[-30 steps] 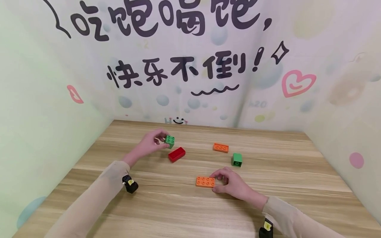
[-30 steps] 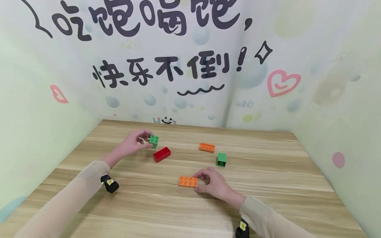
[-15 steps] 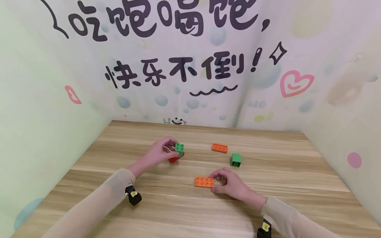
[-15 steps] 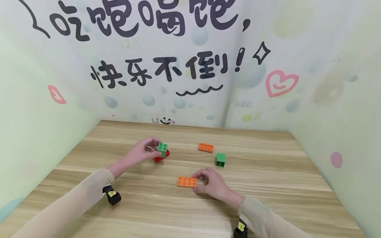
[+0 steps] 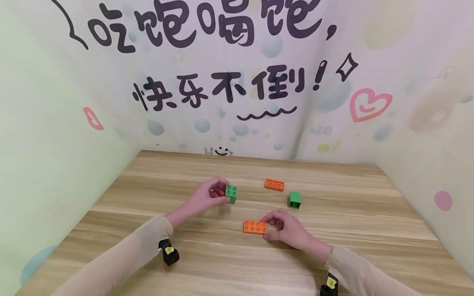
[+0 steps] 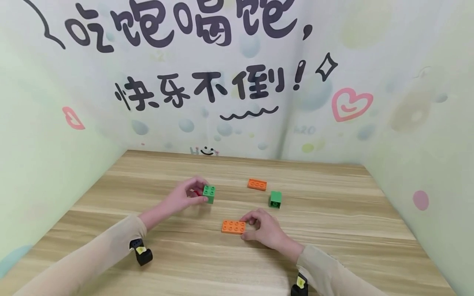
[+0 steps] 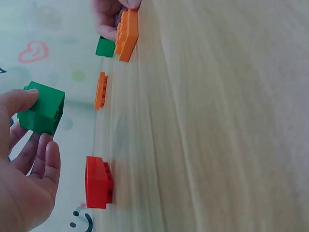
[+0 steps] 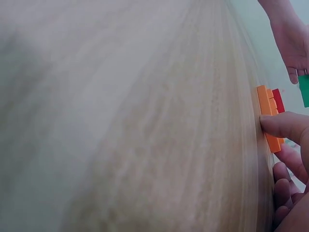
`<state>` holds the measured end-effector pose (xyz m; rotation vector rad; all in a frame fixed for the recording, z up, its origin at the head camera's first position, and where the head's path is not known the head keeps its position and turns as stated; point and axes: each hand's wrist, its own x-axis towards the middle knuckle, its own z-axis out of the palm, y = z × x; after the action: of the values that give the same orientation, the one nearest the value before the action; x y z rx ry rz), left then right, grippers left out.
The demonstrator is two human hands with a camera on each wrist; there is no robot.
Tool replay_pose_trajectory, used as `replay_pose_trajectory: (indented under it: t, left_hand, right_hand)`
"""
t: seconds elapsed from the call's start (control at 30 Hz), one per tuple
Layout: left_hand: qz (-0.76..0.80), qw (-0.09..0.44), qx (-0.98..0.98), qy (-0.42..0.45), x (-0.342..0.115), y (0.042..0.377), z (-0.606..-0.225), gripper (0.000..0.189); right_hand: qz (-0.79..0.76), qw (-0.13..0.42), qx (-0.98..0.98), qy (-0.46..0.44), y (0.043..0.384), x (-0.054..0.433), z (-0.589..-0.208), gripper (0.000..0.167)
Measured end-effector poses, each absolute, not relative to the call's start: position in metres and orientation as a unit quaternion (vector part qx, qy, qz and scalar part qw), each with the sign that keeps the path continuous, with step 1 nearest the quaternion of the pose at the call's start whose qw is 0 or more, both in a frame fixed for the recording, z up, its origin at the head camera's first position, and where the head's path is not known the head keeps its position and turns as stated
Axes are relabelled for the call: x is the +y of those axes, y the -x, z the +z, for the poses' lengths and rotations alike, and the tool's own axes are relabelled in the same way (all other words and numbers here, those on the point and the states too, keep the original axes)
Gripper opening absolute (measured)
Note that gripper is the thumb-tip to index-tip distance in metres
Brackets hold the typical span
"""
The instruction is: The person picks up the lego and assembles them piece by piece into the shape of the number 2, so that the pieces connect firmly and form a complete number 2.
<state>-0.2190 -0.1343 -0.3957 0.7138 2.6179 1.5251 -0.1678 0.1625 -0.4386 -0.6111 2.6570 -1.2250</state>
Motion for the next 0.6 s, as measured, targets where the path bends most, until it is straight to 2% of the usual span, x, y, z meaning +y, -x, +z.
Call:
replay_pose_trajectory:
  t: [0.3,0.6]
  left_hand:
    - [0.499,0.034,0.828,-0.252,-0.123,0.208,-0.399,0.036]
    - [0.513,0.066,0.823,-0.234,-0.113,0.198,-0.410,0.035]
  right_hand:
    - [-0.414,0.079,0.886,0.193,0.166,0.161,-0.439,0.036]
    - [-0.412,0.079,0.886,0.197,0.168,0.161,-0.439,0.036]
